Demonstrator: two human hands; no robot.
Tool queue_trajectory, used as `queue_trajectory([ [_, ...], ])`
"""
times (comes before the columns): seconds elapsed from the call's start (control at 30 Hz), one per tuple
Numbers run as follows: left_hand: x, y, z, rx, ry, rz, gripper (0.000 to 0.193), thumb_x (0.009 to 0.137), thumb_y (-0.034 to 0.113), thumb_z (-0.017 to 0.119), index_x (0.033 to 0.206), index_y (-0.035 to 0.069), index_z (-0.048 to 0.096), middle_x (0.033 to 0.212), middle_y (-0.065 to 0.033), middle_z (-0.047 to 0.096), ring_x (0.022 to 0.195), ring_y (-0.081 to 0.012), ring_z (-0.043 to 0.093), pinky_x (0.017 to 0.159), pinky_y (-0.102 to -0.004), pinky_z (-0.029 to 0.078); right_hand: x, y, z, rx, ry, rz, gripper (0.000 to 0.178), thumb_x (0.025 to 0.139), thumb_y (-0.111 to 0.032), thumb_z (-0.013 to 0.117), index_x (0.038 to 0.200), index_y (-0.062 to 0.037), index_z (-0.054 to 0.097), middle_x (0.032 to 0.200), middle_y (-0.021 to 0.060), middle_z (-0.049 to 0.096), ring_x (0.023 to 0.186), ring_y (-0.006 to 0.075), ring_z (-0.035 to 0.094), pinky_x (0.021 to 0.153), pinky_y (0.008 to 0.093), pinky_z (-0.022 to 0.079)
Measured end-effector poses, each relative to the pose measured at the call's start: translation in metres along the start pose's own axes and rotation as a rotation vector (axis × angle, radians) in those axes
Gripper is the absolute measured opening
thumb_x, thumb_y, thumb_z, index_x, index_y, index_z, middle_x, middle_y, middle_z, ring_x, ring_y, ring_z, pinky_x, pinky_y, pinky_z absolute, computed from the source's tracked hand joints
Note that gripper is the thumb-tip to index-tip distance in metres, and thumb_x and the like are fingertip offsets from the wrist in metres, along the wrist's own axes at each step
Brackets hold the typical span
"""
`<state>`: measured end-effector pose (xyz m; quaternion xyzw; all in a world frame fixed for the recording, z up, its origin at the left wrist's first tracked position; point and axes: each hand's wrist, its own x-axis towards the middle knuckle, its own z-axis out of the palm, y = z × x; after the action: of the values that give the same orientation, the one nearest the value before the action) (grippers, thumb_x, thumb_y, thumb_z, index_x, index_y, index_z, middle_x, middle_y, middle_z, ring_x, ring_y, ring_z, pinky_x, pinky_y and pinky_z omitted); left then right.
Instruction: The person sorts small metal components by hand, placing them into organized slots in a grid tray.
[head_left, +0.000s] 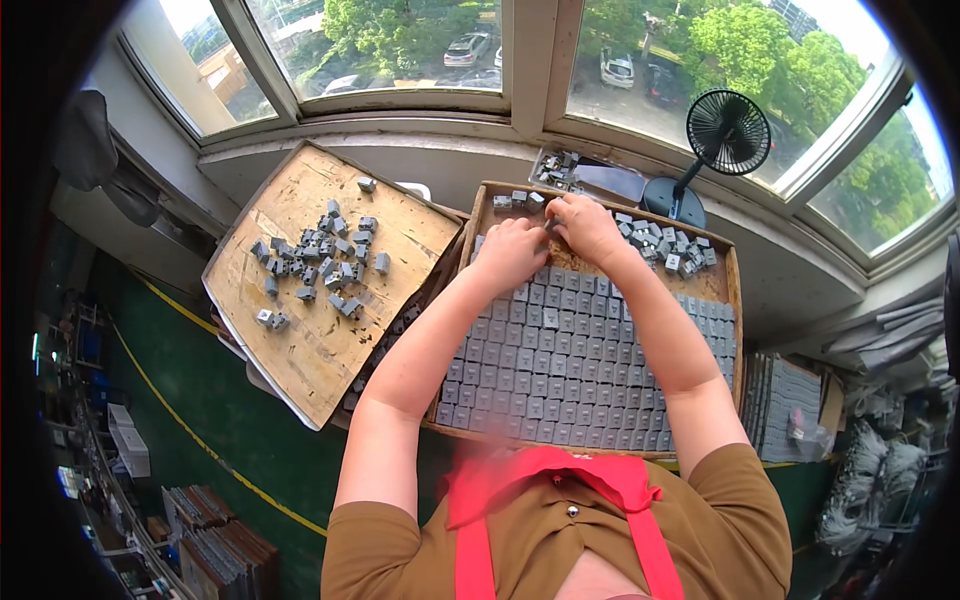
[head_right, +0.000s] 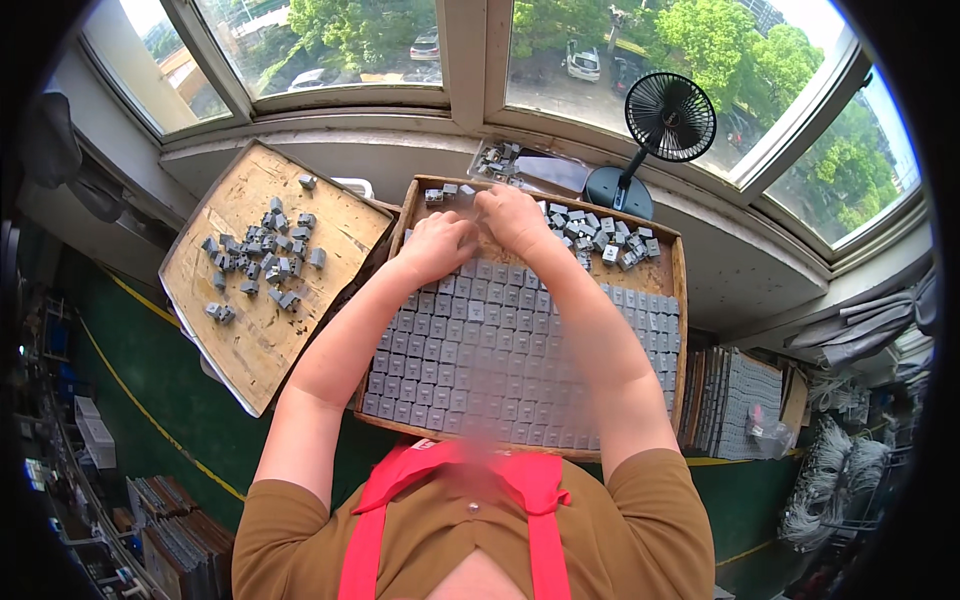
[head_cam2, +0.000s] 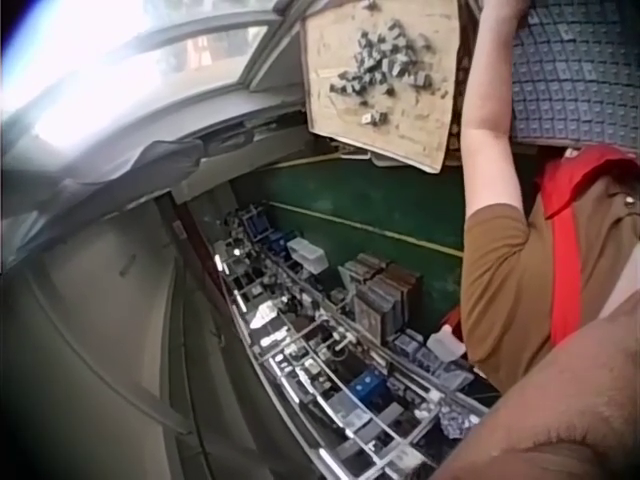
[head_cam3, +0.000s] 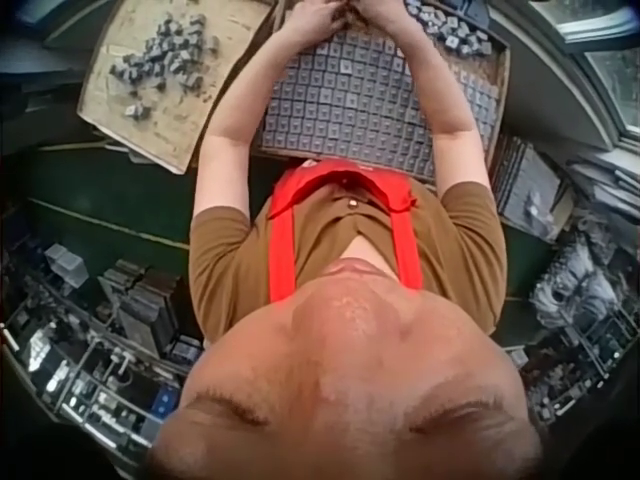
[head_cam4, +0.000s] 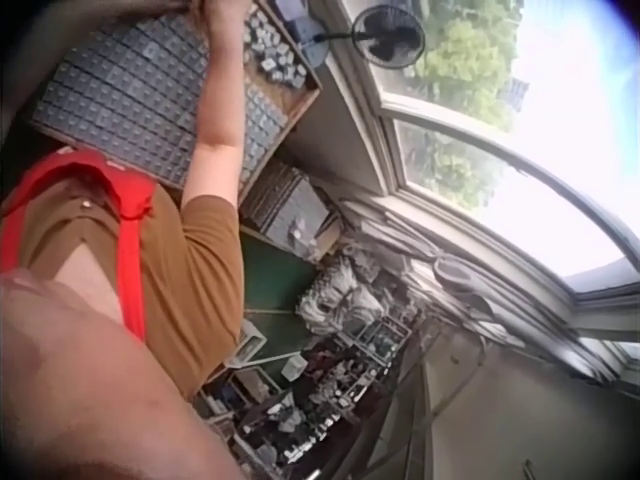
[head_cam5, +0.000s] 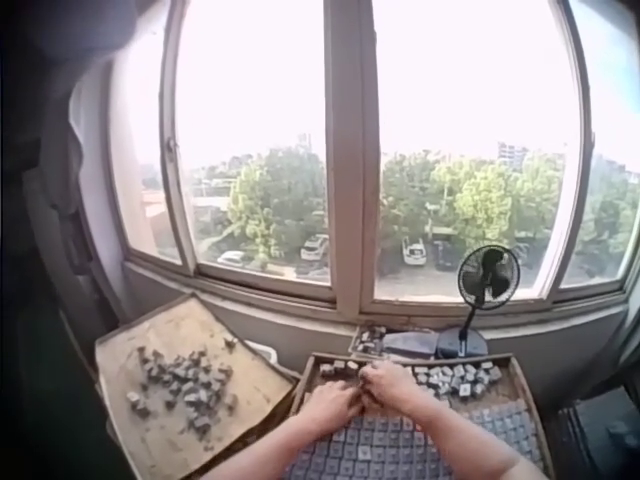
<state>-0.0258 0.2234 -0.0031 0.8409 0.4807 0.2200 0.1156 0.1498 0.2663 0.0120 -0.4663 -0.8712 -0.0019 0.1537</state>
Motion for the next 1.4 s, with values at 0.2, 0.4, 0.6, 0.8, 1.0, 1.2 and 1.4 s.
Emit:
queue_trajectory([
  [0.2,-0.003,-0.003,-0.002,0.063,-0.082,-0.175,0.026,0.080,0.027,0.059,0.092,0.004,0.060,0.102,-0.0150,0.057,0.103,-0.0317,0.054,0.091,-0.0424,0.044,-0.018,-0.008,-0.009,0.388,-0.124,0.218,0.018,0.081,-0.020,0.066,0.089,-0.0045,0.063,0.082,0.0123,0.068,0.076,0.0295,0.065,0.070,0.0375,0.051],
  [0.4,0.001,0.002,0.001,0.087,-0.056,-0.126,0.036,0.081,0.039,0.062,0.096,0.006,0.064,0.100,-0.0119,0.059,0.102,-0.0294,0.055,0.092,-0.0404,0.041,-0.039,-0.002,-0.019,0.125,-0.197,0.250,0.025,0.080,-0.032,0.065,0.082,-0.0067,0.063,0.083,0.0136,0.066,0.083,0.0304,0.065,0.073,0.0419,0.052],
  [0.6,0.010,0.027,0.018,0.173,-0.044,-0.081,0.036,0.081,0.044,0.061,0.092,0.011,0.068,0.097,-0.0090,0.061,0.100,-0.0263,0.057,0.090,-0.0432,0.039,-0.042,0.007,-0.009,-0.050,0.004,0.197,0.032,0.074,-0.033,0.072,0.090,-0.0094,0.058,0.096,0.0076,0.055,0.091,0.0256,0.059,0.075,0.0372,0.052],
  [0.8,0.015,0.015,0.004,0.137,-0.235,-0.210,0.030,0.081,0.033,0.060,0.100,0.009,0.065,0.103,-0.0115,0.060,0.104,-0.0303,0.057,0.088,-0.0430,0.046,-0.059,0.012,-0.025,-0.117,-0.131,0.140,0.028,0.073,-0.026,0.073,0.088,-0.0074,0.059,0.091,0.0093,0.056,0.092,0.0274,0.058,0.078,0.0380,0.050],
  [1.0,0.038,0.019,0.025,-0.088,0.105,-0.059,0.027,0.083,0.020,0.061,0.108,0.012,0.058,0.104,-0.0126,0.059,0.100,-0.0339,0.057,0.086,-0.0424,0.049,-0.068,0.022,-0.003,-0.141,0.076,0.083,0.021,0.072,-0.019,0.071,0.086,-0.0088,0.060,0.085,0.0061,0.060,0.088,0.0245,0.060,0.076,0.0374,0.051],
  [1.2,0.036,0.022,0.029,0.003,0.091,0.111,0.024,0.081,0.023,0.064,0.100,0.010,0.058,0.099,-0.0117,0.061,0.096,-0.0318,0.059,0.083,-0.0418,0.049,-0.067,0.024,-0.001,-0.174,0.142,0.005,0.014,0.073,-0.018,0.067,0.082,-0.0099,0.059,0.086,0.0049,0.061,0.083,0.0222,0.061,0.069,0.0363,0.052],
  [1.4,0.032,0.033,0.016,-0.064,-0.073,-0.035,0.026,0.082,0.029,0.064,0.096,0.008,0.059,0.091,-0.0129,0.064,0.092,-0.0316,0.060,0.081,-0.0421,0.048,-0.070,0.022,-0.015,-0.058,0.091,0.096,0.015,0.077,-0.021,0.067,0.085,-0.0089,0.059,0.089,0.0087,0.062,0.084,0.0271,0.062,0.073,0.0402,0.052],
])
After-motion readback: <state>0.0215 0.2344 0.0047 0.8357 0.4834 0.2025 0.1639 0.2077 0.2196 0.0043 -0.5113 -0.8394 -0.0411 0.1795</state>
